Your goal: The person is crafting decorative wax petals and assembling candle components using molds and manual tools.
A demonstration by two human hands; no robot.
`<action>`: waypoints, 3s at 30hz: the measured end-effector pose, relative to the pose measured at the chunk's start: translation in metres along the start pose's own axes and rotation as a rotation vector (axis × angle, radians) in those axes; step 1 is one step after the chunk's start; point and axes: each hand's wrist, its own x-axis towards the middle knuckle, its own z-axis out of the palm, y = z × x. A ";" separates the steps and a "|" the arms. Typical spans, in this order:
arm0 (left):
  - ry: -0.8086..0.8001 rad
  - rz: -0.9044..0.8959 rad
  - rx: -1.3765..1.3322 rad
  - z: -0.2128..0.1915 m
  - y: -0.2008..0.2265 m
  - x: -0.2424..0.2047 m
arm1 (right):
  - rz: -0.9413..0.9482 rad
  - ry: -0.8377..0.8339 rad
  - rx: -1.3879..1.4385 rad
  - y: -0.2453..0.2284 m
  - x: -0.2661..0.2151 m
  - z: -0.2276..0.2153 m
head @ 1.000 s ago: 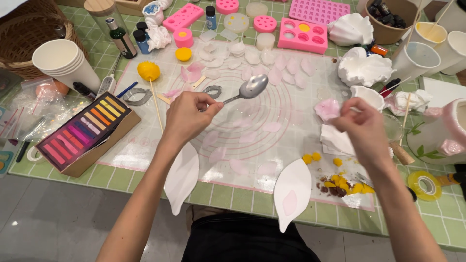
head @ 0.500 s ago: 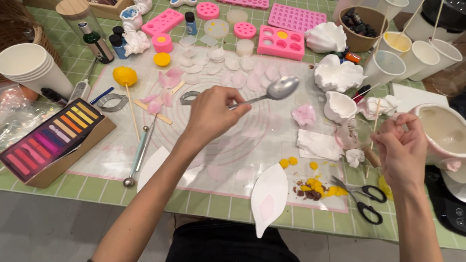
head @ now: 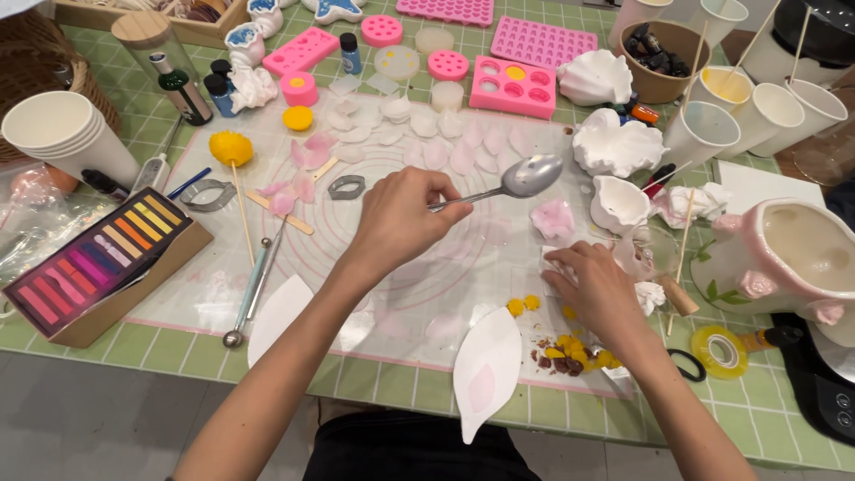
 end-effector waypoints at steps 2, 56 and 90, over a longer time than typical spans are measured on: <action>0.016 0.012 0.005 -0.005 -0.008 -0.001 | 0.034 -0.039 -0.027 0.008 0.001 0.002; 0.100 -0.112 -0.055 -0.056 -0.051 -0.016 | 0.101 -0.093 0.671 0.011 0.008 -0.020; 0.188 -0.103 -0.135 -0.086 -0.056 -0.042 | -0.523 -0.304 0.083 -0.134 0.123 0.077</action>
